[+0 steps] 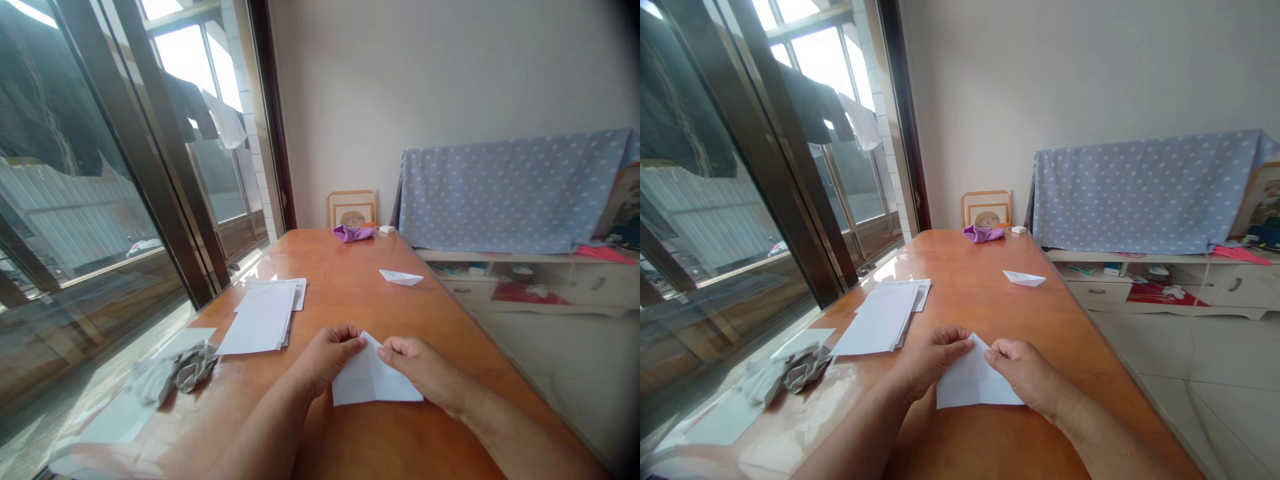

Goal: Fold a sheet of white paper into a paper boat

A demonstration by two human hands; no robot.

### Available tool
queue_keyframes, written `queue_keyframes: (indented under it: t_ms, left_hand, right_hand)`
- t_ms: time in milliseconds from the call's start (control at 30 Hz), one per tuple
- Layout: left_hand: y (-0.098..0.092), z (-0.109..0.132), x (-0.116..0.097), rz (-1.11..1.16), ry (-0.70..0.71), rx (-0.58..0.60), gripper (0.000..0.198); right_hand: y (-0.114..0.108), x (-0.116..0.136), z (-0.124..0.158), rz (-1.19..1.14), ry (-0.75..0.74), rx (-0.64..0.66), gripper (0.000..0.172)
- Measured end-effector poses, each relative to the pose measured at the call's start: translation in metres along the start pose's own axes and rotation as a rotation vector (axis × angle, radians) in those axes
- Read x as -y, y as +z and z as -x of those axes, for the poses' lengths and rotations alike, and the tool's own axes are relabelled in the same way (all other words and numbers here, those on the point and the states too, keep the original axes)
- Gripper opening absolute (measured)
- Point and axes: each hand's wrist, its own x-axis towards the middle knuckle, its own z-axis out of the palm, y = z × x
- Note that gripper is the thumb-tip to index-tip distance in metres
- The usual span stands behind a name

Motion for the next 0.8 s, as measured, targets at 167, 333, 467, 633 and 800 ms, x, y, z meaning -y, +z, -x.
queue_keyframes:
  t_ms: [167,333,467,633,800]
  left_hand:
    - [0.0031,-0.0002,-0.0005,0.011,0.008,-0.022,0.043]
    - [0.0037,0.0004,-0.0026,-0.007,0.06,-0.066,0.042]
    - [0.0026,-0.0013,-0.0009,-0.055,0.077,-0.083,0.042]
    - [-0.0007,-0.0066,0.0032,-0.088,0.097,-0.13,0.043]
    - [-0.0028,-0.0094,0.0059,-0.052,0.127,-0.164,0.043]
  right_hand:
    - [0.0023,0.001,0.0026,0.004,-0.051,0.048,0.04]
    - [0.0025,0.0041,0.0047,-0.014,-0.043,0.043,0.039]
    - [0.0016,0.0047,0.005,0.017,-0.05,0.032,0.04]
    - [-0.0004,0.0043,0.0049,0.015,-0.045,0.037,0.04]
    - [-0.0031,0.0071,0.0069,0.053,-0.012,0.037,0.043]
